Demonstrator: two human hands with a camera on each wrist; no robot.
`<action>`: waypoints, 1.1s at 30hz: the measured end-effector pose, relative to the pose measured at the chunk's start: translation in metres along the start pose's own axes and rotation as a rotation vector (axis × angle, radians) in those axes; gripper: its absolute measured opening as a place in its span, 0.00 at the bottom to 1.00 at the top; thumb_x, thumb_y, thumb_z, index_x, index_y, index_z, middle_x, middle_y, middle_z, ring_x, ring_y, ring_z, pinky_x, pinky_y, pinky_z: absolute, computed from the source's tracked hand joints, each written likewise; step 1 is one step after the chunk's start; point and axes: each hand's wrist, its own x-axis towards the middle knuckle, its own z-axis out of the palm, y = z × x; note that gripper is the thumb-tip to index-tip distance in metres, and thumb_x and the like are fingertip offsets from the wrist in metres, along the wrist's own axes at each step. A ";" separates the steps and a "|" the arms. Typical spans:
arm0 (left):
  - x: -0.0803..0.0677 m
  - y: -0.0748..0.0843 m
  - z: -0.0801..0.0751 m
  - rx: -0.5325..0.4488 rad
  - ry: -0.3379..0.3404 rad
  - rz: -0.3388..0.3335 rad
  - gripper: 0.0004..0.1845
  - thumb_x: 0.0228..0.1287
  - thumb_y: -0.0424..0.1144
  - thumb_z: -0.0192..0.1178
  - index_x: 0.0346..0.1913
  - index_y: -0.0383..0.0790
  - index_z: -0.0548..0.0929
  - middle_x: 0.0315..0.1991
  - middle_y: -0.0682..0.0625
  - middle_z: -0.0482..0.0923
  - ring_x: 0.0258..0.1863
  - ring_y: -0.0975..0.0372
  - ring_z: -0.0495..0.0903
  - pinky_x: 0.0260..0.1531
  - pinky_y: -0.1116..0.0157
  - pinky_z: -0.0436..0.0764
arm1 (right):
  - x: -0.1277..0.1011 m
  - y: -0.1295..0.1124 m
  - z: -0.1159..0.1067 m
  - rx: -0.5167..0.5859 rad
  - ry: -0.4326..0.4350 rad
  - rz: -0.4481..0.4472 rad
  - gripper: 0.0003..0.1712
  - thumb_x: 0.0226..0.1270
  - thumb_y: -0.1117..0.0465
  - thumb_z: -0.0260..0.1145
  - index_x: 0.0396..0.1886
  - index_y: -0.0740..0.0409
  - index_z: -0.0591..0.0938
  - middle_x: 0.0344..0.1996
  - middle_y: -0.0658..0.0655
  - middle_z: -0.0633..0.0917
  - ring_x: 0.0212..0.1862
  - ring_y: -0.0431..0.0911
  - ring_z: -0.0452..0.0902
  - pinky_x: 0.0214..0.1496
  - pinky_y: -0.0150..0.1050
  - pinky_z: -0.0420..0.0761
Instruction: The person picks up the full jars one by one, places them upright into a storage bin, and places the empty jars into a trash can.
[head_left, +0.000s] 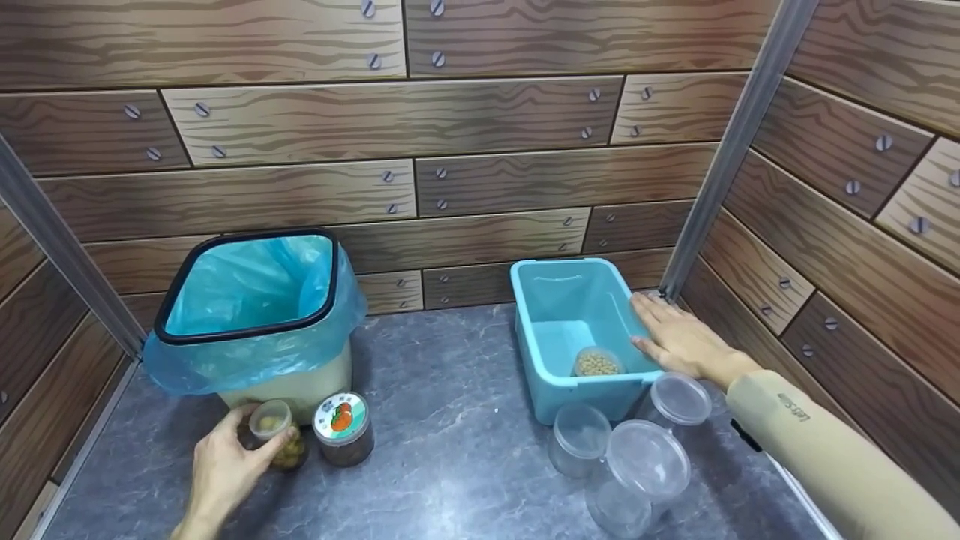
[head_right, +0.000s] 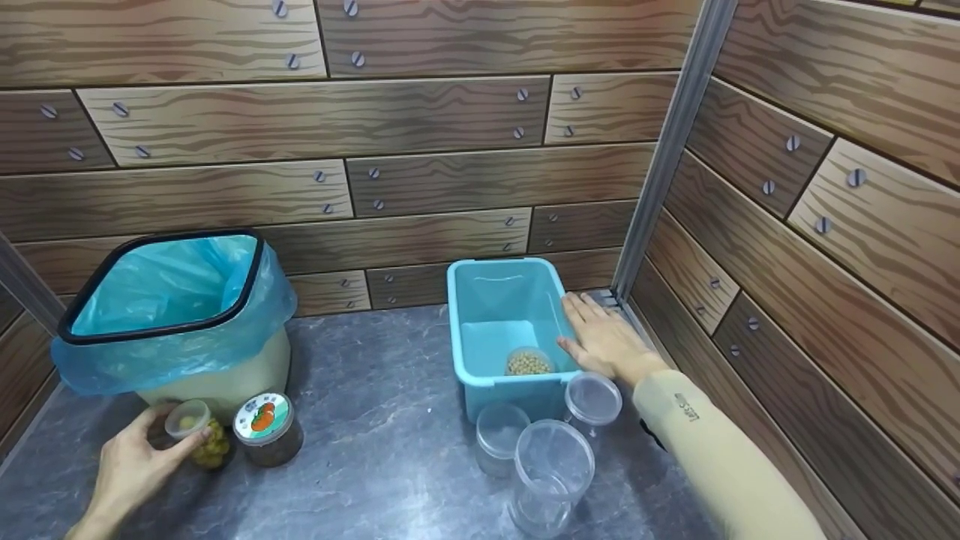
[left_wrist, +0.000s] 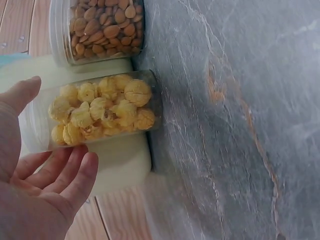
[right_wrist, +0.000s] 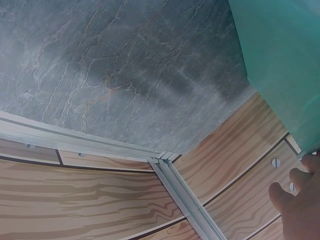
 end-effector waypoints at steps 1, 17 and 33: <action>0.000 0.000 0.000 0.000 0.004 -0.002 0.37 0.60 0.56 0.86 0.62 0.34 0.88 0.54 0.34 0.93 0.41 0.48 0.90 0.39 0.56 0.84 | 0.000 0.000 0.000 0.001 0.000 0.002 0.45 0.92 0.45 0.52 0.90 0.72 0.56 0.90 0.74 0.59 0.90 0.75 0.53 0.90 0.74 0.58; -0.011 0.027 -0.010 -0.070 0.064 0.001 0.27 0.58 0.56 0.87 0.52 0.42 0.92 0.38 0.47 0.94 0.33 0.67 0.85 0.35 0.72 0.79 | -0.001 -0.001 -0.001 -0.005 -0.006 0.008 0.45 0.93 0.45 0.51 0.90 0.72 0.55 0.90 0.74 0.59 0.90 0.75 0.53 0.90 0.74 0.57; -0.014 0.077 -0.011 -0.182 0.078 0.159 0.26 0.55 0.48 0.90 0.52 0.42 0.92 0.44 0.48 0.93 0.39 0.65 0.92 0.38 0.76 0.88 | 0.000 -0.002 0.000 -0.022 0.001 0.002 0.45 0.92 0.45 0.52 0.90 0.71 0.56 0.90 0.73 0.59 0.91 0.74 0.52 0.92 0.73 0.54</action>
